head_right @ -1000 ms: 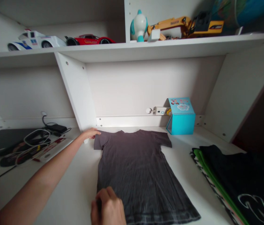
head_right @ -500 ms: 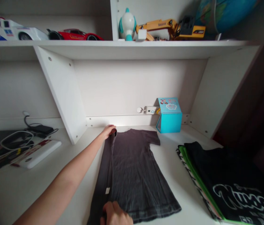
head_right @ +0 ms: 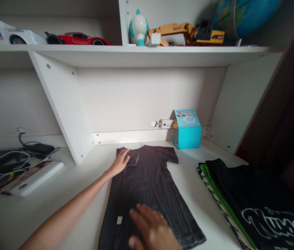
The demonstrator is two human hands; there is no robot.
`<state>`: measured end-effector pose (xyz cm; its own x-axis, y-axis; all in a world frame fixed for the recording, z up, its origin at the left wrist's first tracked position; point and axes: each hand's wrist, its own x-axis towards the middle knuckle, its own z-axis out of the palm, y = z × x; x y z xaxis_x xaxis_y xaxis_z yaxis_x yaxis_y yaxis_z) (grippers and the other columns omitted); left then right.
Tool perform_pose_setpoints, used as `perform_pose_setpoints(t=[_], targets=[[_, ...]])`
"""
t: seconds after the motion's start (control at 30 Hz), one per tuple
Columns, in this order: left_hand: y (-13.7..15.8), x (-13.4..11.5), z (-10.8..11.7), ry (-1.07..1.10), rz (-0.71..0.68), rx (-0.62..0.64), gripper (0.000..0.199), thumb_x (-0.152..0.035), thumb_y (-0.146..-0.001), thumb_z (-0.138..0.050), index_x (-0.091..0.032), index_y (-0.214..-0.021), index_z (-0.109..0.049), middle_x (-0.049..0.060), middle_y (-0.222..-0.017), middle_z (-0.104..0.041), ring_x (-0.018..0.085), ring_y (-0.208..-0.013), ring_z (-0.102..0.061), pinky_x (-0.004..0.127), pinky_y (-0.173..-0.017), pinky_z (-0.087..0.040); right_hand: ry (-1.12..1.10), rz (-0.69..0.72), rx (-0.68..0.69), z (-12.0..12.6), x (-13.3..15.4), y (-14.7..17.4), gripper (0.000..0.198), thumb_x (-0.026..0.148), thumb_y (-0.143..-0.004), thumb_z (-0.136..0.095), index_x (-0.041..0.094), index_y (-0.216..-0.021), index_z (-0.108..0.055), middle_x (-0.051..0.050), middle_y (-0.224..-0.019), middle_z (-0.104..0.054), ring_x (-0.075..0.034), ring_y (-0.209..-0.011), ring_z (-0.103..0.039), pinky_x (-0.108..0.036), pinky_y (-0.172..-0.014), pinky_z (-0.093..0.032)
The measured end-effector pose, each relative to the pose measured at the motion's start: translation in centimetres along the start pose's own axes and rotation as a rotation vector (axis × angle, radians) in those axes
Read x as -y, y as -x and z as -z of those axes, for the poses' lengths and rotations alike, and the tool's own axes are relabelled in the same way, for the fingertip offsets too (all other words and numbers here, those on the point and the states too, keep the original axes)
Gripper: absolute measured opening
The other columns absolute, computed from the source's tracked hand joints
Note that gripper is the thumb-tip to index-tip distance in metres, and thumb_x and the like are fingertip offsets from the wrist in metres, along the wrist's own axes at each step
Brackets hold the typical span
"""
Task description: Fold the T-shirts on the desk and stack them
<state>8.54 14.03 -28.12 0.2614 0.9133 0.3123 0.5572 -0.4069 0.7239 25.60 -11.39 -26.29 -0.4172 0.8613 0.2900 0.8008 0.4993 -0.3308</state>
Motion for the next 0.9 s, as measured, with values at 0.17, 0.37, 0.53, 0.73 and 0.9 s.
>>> perform_pose_setpoints(t=[0.17,0.37,0.53,0.73,0.9], targets=[[2.9,0.6,0.0,-0.55,-0.066,0.263,0.05,-0.049,-0.09,-0.026,-0.03,-0.135,-0.034,0.003,-0.146,-0.023,0.025,-0.135,-0.012,0.044,-0.107,-0.013,0.078,-0.647,0.001,5.7,-12.4,-7.0,0.035,0.026,-0.091,-0.038,0.008,-0.119,-0.051,-0.017,-0.121,-0.053,-0.023,-0.114,-0.049,-0.037,-0.098,-0.036],[2.9,0.5,0.1,-0.572,-0.075,0.266,0.053,-0.057,-0.089,-0.015,-0.037,-0.136,-0.029,0.001,-0.147,-0.02,0.026,-0.135,-0.012,0.046,-0.106,-0.013,0.084,-1.065,-0.021,4.8,-20.6,-12.3,0.032,0.038,-0.087,-0.05,0.016,-0.11,-0.053,-0.006,-0.11,-0.056,-0.018,-0.094,-0.056,-0.04,-0.08,-0.047],[3.0,0.5,0.3,-0.556,-0.079,0.273,0.053,-0.058,-0.088,-0.016,-0.039,-0.136,-0.028,0.0,-0.147,-0.02,0.028,-0.135,-0.012,0.048,-0.106,-0.014,-0.005,-1.062,-0.044,4.5,-21.1,-14.2,0.027,0.034,-0.087,-0.052,0.014,-0.105,-0.055,-0.004,-0.101,-0.058,-0.015,-0.082,-0.058,-0.032,-0.07,-0.051],[2.8,0.9,0.1,-0.519,-0.076,0.263,0.052,-0.056,-0.089,-0.015,-0.038,-0.137,-0.026,0.0,-0.147,-0.02,0.027,-0.135,-0.013,0.048,-0.106,-0.014,0.03,-0.823,-0.175,5.7,-17.0,-19.1,0.029,0.035,-0.086,-0.053,0.015,-0.108,-0.054,-0.005,-0.106,-0.056,-0.017,-0.09,-0.057,-0.036,-0.076,-0.049],[2.8,1.5,0.3,-0.412,-0.092,0.216,0.056,-0.049,-0.091,-0.015,-0.028,-0.143,-0.007,0.001,-0.145,-0.026,0.024,-0.134,-0.016,0.046,-0.107,-0.016,-0.028,-0.489,-0.129,2.3,-9.2,-22.0,0.03,0.036,-0.087,-0.052,0.015,-0.108,-0.053,-0.005,-0.102,-0.058,-0.016,-0.088,-0.057,-0.037,-0.077,-0.048]])
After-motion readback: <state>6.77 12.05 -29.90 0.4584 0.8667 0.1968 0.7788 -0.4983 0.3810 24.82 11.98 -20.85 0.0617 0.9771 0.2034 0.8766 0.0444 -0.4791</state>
